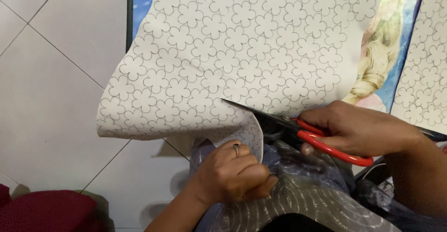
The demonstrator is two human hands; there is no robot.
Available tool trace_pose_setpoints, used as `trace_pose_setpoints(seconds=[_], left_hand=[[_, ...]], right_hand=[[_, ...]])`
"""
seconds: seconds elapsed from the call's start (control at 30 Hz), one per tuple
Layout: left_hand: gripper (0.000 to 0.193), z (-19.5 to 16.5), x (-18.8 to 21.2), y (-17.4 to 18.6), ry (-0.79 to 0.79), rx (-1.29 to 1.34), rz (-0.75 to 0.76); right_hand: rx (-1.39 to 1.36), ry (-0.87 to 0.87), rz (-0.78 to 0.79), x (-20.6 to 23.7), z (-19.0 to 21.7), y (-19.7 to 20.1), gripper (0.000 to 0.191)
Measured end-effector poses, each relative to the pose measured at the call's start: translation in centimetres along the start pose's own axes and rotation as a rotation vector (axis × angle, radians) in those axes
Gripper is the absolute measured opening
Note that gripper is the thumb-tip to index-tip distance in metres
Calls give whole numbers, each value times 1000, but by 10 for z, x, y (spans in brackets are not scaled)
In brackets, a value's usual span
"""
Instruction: The person uses red-handled scissors to cut a sheet of white paper printed with a repeating flower pattern. They hold the paper with one hand and cut along the pattern lines with the other, separating individual shapes from the sheet.
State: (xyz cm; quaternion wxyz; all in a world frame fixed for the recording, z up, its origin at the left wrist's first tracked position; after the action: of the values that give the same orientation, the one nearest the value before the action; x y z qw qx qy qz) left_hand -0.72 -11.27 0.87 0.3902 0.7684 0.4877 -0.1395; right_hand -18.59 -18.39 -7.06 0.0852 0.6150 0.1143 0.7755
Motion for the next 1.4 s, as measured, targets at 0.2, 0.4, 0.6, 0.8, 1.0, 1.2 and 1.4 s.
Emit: trace_pose_setpoints(seconds=[0.2,0.4,0.6,0.8,1.0,1.2,1.4], left_hand=[[35,14,13,15,5,152,-167],[25,33,26,21,210,584,-210],[34,51,42,-1,423,868,-218],[34,68,65,-2,554,1404,-556],[36,66,63,-16,576,1503,-537],[38,62,60,-20,579,1526,-515],[40,67,59,-22,584,1559,-507]], right_hand=[[-247,185,26,-4,0,-6,46],[-618,346,286,-1,25,-32,59],[-723,498,261,-4,56,-29,73],[-748,581,289,-3,72,-28,74],[-771,560,215,-8,76,-25,73],[-772,651,60,-3,82,-25,72],[-1002,482,159,-15,77,-54,75]])
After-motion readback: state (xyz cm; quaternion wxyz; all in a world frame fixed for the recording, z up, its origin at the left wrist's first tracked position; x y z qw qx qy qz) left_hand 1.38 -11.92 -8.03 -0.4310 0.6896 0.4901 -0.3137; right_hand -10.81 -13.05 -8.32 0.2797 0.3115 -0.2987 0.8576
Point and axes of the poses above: each hand's wrist, its own x-axis away from the middle knuckle, its own y-axis out of the back of the hand, z = x × y, the point moved 10 cm from there along -x, towards the middle knuckle, and after that the axes turned 11 degrees about -y, right-handed, at the moved point
